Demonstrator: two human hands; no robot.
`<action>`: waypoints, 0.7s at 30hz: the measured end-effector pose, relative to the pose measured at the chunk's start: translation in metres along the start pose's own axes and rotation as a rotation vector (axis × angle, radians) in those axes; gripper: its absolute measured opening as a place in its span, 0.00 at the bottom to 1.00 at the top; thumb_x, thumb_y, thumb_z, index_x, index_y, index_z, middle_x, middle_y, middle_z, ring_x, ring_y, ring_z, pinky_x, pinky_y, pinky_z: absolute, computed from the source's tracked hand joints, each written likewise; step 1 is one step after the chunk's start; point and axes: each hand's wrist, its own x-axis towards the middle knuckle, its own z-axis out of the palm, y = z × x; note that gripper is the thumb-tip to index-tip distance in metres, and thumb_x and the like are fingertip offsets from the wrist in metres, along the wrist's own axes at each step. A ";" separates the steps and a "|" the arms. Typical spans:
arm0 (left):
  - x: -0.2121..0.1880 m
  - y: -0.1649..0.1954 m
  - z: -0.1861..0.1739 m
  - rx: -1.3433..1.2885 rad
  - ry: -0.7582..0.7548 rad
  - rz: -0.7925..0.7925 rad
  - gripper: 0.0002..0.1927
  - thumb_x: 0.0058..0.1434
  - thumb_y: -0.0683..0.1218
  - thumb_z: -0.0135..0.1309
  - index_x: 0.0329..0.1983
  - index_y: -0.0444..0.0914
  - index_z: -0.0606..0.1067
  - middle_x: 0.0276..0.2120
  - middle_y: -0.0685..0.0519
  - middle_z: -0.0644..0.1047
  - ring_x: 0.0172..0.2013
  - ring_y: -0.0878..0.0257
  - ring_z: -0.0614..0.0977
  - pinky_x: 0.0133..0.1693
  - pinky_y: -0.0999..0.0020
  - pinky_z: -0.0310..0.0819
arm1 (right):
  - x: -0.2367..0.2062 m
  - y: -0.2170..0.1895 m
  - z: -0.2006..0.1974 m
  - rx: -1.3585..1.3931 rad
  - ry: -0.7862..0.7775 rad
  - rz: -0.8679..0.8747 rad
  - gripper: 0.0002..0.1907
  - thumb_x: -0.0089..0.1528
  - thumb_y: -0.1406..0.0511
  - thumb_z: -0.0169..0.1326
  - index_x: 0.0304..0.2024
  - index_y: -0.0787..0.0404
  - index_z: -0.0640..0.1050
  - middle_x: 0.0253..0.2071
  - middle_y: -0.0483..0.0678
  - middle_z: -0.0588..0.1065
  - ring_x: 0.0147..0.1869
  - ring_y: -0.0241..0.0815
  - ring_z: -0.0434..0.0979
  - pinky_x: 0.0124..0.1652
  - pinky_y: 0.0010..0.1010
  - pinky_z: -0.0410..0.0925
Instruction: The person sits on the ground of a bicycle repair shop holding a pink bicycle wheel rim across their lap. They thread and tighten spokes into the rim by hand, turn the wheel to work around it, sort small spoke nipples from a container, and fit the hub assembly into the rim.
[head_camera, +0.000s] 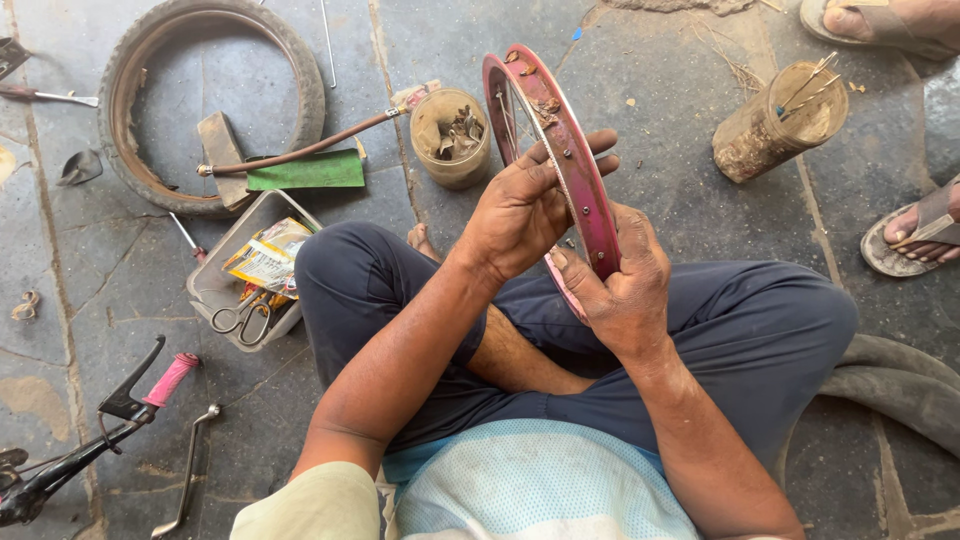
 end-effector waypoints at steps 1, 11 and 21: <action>0.000 0.000 0.000 0.008 0.015 -0.011 0.22 0.77 0.46 0.43 0.70 0.30 0.64 0.67 0.43 0.70 0.65 0.55 0.74 0.63 0.59 0.77 | 0.000 -0.001 0.000 0.000 -0.006 0.030 0.27 0.62 0.62 0.67 0.60 0.66 0.73 0.53 0.53 0.75 0.54 0.44 0.78 0.50 0.33 0.74; -0.005 0.006 0.001 -0.046 -0.069 0.004 0.22 0.76 0.44 0.41 0.70 0.31 0.63 0.69 0.43 0.68 0.67 0.52 0.72 0.64 0.54 0.75 | 0.002 -0.005 0.001 -0.007 -0.009 0.001 0.26 0.63 0.63 0.66 0.60 0.65 0.73 0.53 0.54 0.74 0.56 0.46 0.78 0.52 0.35 0.73; -0.001 0.006 -0.003 0.085 0.029 -0.018 0.23 0.80 0.48 0.40 0.65 0.24 0.67 0.62 0.35 0.72 0.64 0.45 0.75 0.61 0.52 0.77 | 0.000 -0.005 0.004 -0.015 -0.015 0.024 0.25 0.62 0.63 0.66 0.59 0.65 0.74 0.53 0.54 0.74 0.54 0.45 0.79 0.49 0.34 0.74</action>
